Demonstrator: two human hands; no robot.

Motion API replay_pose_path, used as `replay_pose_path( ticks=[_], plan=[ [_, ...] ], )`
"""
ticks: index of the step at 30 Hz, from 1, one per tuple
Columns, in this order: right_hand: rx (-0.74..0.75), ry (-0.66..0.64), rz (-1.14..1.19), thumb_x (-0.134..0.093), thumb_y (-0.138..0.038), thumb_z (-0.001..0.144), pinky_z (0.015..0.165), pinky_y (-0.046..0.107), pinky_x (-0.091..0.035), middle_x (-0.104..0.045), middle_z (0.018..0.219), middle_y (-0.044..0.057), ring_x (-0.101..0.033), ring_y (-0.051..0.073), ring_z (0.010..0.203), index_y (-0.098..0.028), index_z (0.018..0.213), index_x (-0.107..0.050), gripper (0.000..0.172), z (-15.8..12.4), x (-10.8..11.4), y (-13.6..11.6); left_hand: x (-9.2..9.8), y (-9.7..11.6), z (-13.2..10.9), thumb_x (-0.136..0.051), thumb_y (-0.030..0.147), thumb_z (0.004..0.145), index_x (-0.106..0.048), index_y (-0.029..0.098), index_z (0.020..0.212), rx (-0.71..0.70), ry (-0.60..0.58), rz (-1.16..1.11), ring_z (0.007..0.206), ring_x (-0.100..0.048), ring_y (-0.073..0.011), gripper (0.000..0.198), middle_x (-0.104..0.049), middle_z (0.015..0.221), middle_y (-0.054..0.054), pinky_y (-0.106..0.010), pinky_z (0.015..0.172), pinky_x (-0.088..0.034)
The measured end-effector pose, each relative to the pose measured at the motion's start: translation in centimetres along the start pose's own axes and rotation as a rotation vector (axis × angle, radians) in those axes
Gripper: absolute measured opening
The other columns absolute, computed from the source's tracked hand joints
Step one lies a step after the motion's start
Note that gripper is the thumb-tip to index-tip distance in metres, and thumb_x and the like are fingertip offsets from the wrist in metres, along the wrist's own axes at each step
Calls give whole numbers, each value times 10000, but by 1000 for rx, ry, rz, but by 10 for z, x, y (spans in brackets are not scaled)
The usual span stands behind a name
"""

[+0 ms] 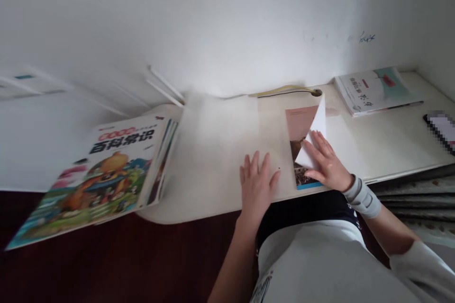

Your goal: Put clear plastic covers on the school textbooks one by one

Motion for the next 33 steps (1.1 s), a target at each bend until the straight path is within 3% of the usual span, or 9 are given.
replay_pose_path(
  ticks=[2, 4, 9, 13, 20, 26, 33],
  plan=[
    [49, -85, -74, -446, -629, 805, 1081, 537, -218, -135, 1522, 147, -74, 316, 1398, -187, 1425, -295, 776, 10, -18, -13, -10, -32, -11, -458, 452, 864, -362, 105, 1359, 112, -83, 57, 1341, -224, -412, 612, -315, 1432, -244, -619, 1007, -282],
    [97, -172, -151, -460, -633, 795, 1076, 540, -219, -191, 1502, 178, -130, 329, 1389, -165, 1410, -328, 784, 17, -35, -28, -18, -48, -22, -430, 448, 878, -280, 81, 1393, 138, -105, 39, 1342, -244, -385, 650, -297, 1435, -262, -584, 1016, -303],
    [191, -369, -274, -411, -610, 833, 1070, 514, -248, -353, 1426, 209, -313, 312, 1329, -117, 1390, -357, 746, 23, -72, -55, -22, -50, -31, -332, 315, 920, -270, 53, 1382, 102, 0, 0, 1304, -362, -305, 534, -387, 1387, -253, -491, 1031, -352],
    [267, -416, -310, -414, -613, 830, 1068, 463, -271, -373, 1399, 248, -335, 320, 1315, -53, 1349, -406, 764, 23, -91, -67, -22, -49, -29, -270, 231, 923, -343, 32, 1332, 86, 18, 30, 1266, -421, -289, 461, -484, 1309, -244, -471, 1020, -374],
    [260, -417, -328, -407, -594, 844, 1080, 441, -257, -344, 1409, 264, -316, 320, 1326, 9, 1320, -423, 769, 31, -99, -75, -20, -53, -30, -347, 344, 924, -369, 35, 1323, 95, 4, 7, 1225, -473, -289, 506, -524, 1276, -231, -455, 999, -402],
    [255, -399, -322, -381, -578, 859, 1079, 437, -259, -337, 1417, 254, -310, 324, 1328, 12, 1327, -415, 754, 33, -100, -76, -20, -56, -31, -345, 312, 929, -419, 119, 1327, 200, 5, -79, 1090, -586, -241, 448, -588, 1229, -157, -388, 916, -477],
    [230, -376, -312, -378, -616, 840, 1087, 448, -230, -297, 1430, 267, -275, 345, 1340, 29, 1348, -377, 822, 34, -106, -75, -14, -56, -30, -309, 295, 939, -536, 119, 1233, 233, 49, -75, 998, -628, -229, 411, -644, 1139, -143, -376, 859, -508]
  ],
)
Point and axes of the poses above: each hand's wrist, its own z-axis towards the middle knuckle, its own x-axis out of the back of the hand, y = z × x, the point moved 6 cm from there along z, towards the middle knuckle
